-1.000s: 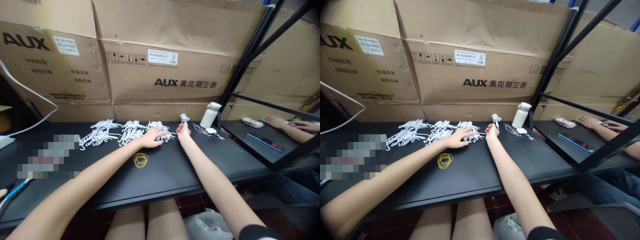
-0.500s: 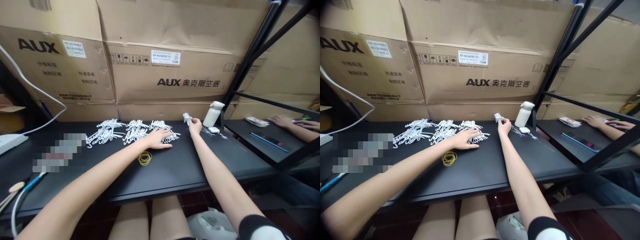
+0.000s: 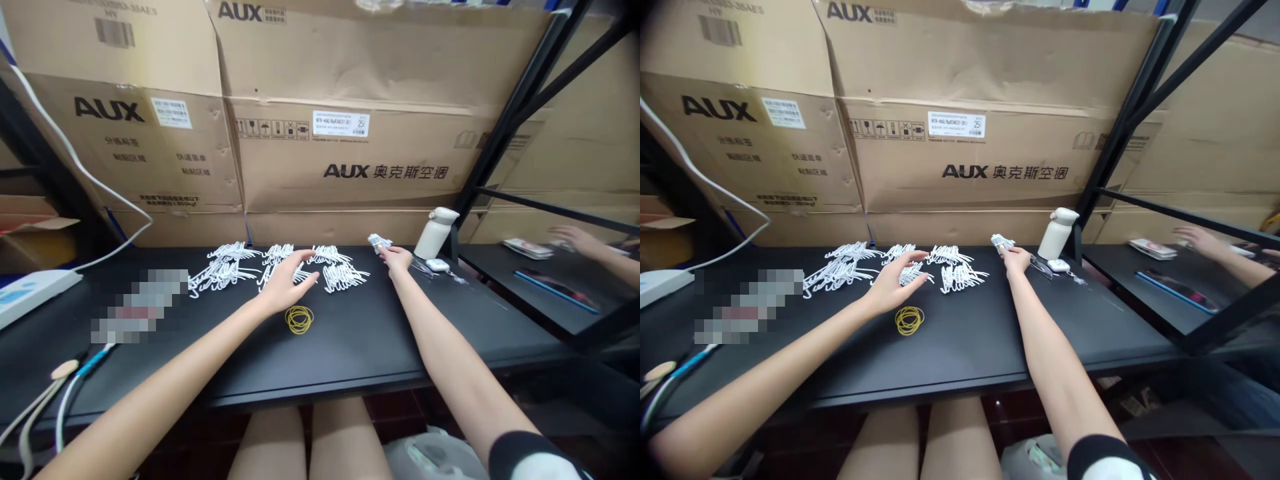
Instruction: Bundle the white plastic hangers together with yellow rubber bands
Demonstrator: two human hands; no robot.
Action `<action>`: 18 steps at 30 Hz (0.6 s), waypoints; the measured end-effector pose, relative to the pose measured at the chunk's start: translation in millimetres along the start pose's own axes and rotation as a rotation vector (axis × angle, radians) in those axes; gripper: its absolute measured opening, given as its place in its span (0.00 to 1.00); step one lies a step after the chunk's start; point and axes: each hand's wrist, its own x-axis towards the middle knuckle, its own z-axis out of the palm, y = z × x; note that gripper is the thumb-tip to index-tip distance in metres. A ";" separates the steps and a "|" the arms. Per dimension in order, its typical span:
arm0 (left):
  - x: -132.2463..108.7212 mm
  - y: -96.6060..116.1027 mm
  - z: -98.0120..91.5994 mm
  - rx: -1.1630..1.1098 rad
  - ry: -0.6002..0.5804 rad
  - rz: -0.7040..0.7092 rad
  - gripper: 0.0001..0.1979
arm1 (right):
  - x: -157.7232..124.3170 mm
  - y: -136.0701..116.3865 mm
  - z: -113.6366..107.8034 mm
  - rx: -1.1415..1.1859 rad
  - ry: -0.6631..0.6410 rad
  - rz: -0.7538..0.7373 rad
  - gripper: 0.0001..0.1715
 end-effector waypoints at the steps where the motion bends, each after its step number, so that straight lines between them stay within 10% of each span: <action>1: -3.0 -3.8 -0.8 -0.058 0.055 -0.063 0.20 | -4.5 -2.8 3.4 0.011 -0.013 0.015 0.10; 10: -5.2 -25.6 -9.1 -0.615 0.285 -0.387 0.25 | -93.0 -35.7 44.4 0.151 -0.426 0.129 0.02; 14: -8.2 -16.8 -25.1 -0.714 0.228 -0.385 0.34 | -141.2 -22.4 51.5 0.159 -0.804 0.441 0.05; 18: -14.8 -8.5 -30.3 -0.657 -0.003 -0.332 0.35 | -171.4 -5.4 46.5 -0.085 -1.031 0.366 0.05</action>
